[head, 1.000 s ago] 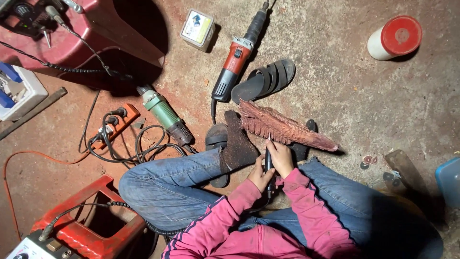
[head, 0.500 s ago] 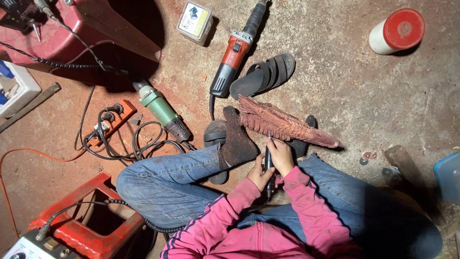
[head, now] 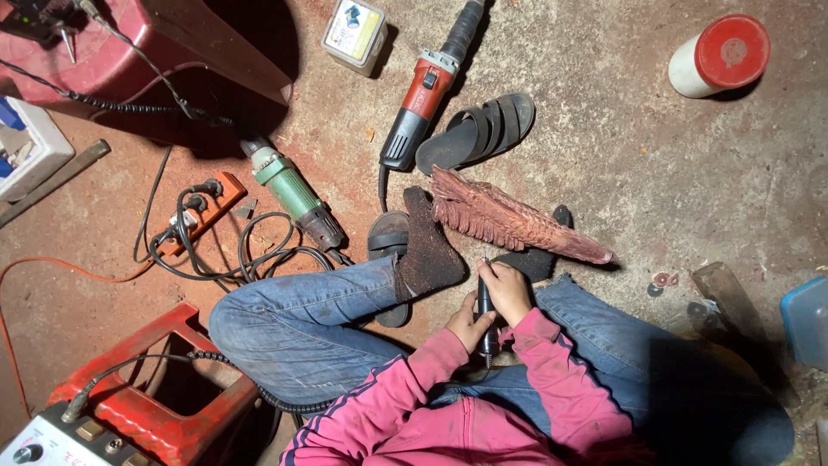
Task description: Carving details into a wooden fish sculpture using a rotary power tool
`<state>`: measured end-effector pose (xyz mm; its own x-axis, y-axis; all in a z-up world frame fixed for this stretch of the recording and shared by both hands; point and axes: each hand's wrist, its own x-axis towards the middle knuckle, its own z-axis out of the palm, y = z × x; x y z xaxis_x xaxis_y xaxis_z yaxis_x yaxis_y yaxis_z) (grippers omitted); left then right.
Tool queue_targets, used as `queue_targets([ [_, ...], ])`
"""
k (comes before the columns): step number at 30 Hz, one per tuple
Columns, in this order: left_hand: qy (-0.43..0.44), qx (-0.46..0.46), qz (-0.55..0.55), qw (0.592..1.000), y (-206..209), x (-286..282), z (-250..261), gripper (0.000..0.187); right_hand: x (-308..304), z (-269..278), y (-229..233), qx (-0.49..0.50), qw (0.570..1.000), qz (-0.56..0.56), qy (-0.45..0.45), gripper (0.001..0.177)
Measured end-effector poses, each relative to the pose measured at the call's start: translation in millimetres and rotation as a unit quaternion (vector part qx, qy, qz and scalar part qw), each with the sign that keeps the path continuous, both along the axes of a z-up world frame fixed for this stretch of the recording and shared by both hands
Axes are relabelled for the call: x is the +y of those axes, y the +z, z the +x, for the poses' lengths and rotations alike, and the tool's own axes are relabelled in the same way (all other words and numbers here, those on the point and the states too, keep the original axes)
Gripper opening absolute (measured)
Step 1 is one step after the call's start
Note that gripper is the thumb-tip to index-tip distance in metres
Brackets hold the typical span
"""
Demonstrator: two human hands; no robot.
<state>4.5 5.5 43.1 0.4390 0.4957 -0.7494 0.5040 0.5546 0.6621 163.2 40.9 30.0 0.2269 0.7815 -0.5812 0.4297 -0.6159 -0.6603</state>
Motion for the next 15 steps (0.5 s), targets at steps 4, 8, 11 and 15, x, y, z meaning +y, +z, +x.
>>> queue_targets([
  [4,-0.007,-0.015,0.0,1.0,12.2,8.2,15.9,0.062,2.4,-0.1,6.1,-0.004,0.999,0.031,-0.015,0.049],
  [8,-0.008,-0.006,0.014,1.0,16.9,14.6,32.8,0.061,8.7,8.8,12.5,-0.015,0.998,0.055,-0.028,0.038],
  [11,-0.013,0.017,0.016,1.0,-0.8,12.1,44.8,0.062,14.9,18.7,12.9,-0.018,0.999,0.031,-0.026,0.039],
  [15,0.033,0.0,0.01,0.999,8.3,23.0,59.7,0.057,36.6,20.2,43.0,0.002,0.999,-0.007,-0.041,0.038],
])
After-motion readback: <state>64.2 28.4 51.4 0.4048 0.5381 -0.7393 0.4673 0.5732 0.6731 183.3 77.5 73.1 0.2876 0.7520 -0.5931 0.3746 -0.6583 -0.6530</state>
